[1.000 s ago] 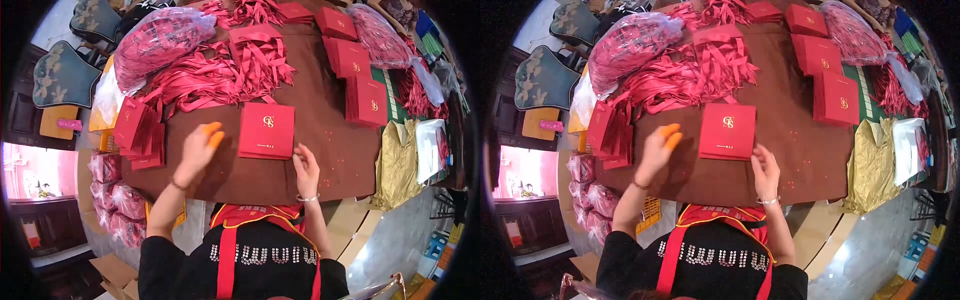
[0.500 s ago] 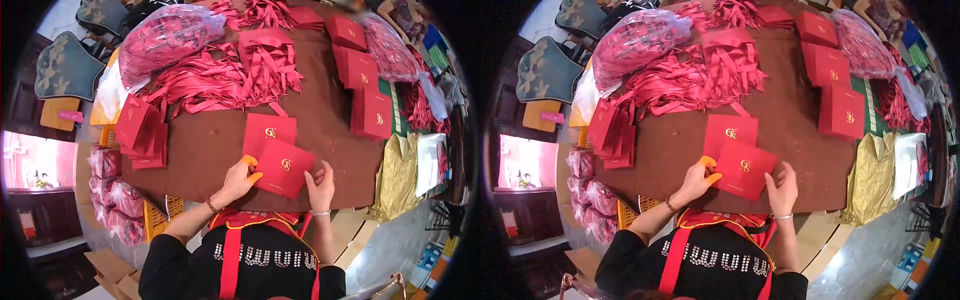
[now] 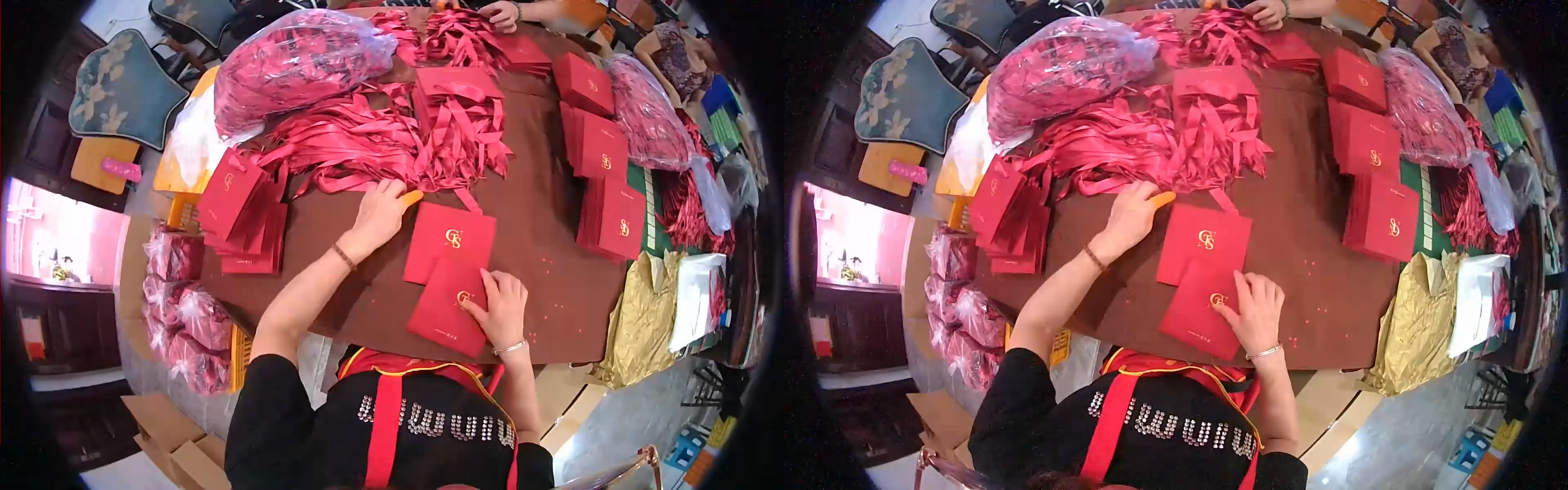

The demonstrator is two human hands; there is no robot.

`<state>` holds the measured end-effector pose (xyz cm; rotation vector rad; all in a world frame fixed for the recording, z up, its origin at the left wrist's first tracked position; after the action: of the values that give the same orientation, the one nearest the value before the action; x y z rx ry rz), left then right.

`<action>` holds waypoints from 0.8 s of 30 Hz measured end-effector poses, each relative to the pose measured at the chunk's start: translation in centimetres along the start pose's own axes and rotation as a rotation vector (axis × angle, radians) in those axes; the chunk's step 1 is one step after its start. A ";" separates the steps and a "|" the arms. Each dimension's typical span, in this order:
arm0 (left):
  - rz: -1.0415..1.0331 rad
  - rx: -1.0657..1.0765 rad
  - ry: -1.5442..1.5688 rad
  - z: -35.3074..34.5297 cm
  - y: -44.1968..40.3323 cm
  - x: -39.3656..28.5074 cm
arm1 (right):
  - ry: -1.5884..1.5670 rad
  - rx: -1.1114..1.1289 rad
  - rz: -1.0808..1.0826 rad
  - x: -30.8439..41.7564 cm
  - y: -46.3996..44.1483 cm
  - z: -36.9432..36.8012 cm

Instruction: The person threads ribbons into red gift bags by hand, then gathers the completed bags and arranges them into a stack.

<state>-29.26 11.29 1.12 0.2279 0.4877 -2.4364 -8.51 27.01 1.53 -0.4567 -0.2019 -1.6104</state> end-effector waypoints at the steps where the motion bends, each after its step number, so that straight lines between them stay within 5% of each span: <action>1: -0.070 0.027 -0.157 -0.5 -0.8 -0.5 | -0.003 0.034 -0.003 0.2 0.1 -0.1; 6: -0.156 0.072 -0.212 -0.6 -1.8 -0.1 | -0.030 0.060 -0.035 0.0 0.7 -0.1; 10: -0.071 0.130 0.174 1.3 -1.1 -1.2 | -0.009 0.046 -0.046 0.3 1.1 0.0; 14: -0.165 -0.015 0.082 7.2 -1.0 -6.0 | -0.047 0.072 0.044 2.0 1.9 -0.1; 16: -0.413 0.104 0.243 9.2 -0.3 -8.9 | -0.058 0.151 0.065 3.0 2.2 -0.6; 20: -0.284 0.564 0.614 7.6 2.7 -11.4 | -0.117 0.121 0.017 3.6 1.9 0.6; 24: -0.090 0.639 0.757 3.1 5.7 -10.8 | -0.244 0.163 0.059 3.6 2.2 0.3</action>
<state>-17.36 11.91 5.32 1.4454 -0.0057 -2.4563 -6.45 23.68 2.95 -0.5271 -0.4961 -1.4658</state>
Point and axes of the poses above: each hand's wrist, its own y-axis away from the middle knuckle, its own z-axis out of the back of the hand, x = y × z, the point moved 6 cm from there along -y, towards the middle knuckle, and after that the axes turned 7 degrees about x, right-handed, at the moved point
